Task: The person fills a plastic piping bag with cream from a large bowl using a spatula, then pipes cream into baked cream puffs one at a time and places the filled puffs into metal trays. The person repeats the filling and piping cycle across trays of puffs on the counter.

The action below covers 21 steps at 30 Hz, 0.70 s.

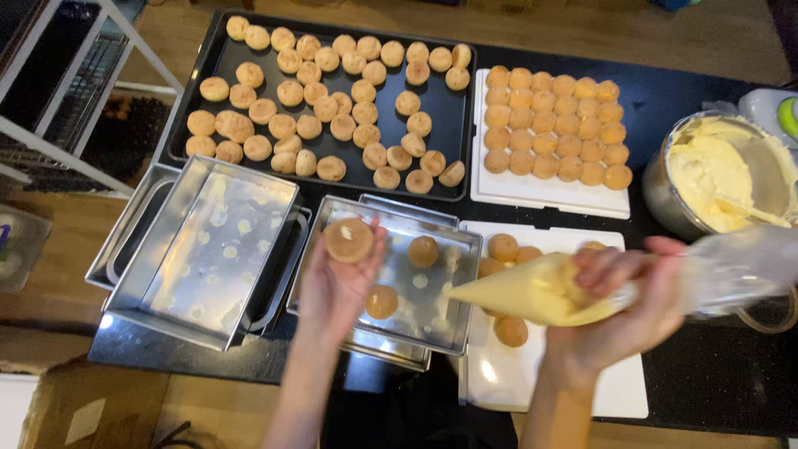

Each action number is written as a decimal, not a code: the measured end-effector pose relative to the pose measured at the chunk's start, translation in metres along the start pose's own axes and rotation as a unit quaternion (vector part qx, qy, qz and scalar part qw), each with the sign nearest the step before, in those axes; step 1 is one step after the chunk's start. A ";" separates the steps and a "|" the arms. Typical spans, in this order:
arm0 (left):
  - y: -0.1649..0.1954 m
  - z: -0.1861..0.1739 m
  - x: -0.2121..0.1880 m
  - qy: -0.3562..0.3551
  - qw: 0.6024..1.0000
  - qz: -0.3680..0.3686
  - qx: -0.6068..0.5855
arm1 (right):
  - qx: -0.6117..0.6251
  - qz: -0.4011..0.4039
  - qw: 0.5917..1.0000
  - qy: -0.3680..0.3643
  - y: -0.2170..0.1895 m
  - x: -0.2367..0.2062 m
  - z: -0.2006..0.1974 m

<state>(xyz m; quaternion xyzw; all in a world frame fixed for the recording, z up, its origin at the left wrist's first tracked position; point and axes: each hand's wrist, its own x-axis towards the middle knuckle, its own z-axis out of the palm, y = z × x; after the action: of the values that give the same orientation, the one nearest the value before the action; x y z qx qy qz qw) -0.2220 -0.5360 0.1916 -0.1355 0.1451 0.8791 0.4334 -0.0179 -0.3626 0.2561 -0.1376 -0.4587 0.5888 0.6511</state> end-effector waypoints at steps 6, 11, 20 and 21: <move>0.039 -0.045 -0.002 -0.110 0.613 0.127 0.772 | -0.031 -0.011 0.999 0.036 -0.009 0.013 -0.022; 0.040 -0.073 -0.001 -0.220 0.311 0.191 0.905 | -0.047 0.018 0.999 0.017 -0.007 0.007 -0.010; 0.036 -0.018 -0.006 -0.156 0.329 0.092 0.927 | -0.146 0.129 0.959 -0.204 -0.017 0.014 0.041; 0.032 -0.002 -0.010 -0.197 0.454 0.087 0.865 | -0.111 0.160 0.949 -0.249 -0.017 0.018 0.049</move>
<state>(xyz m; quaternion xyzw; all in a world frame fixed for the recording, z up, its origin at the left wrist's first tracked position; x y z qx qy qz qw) -0.2419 -0.5625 0.1974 0.4994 0.7522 0.3376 0.2661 -0.0463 -0.3689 0.3023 -0.1298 -0.6402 0.6465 0.3940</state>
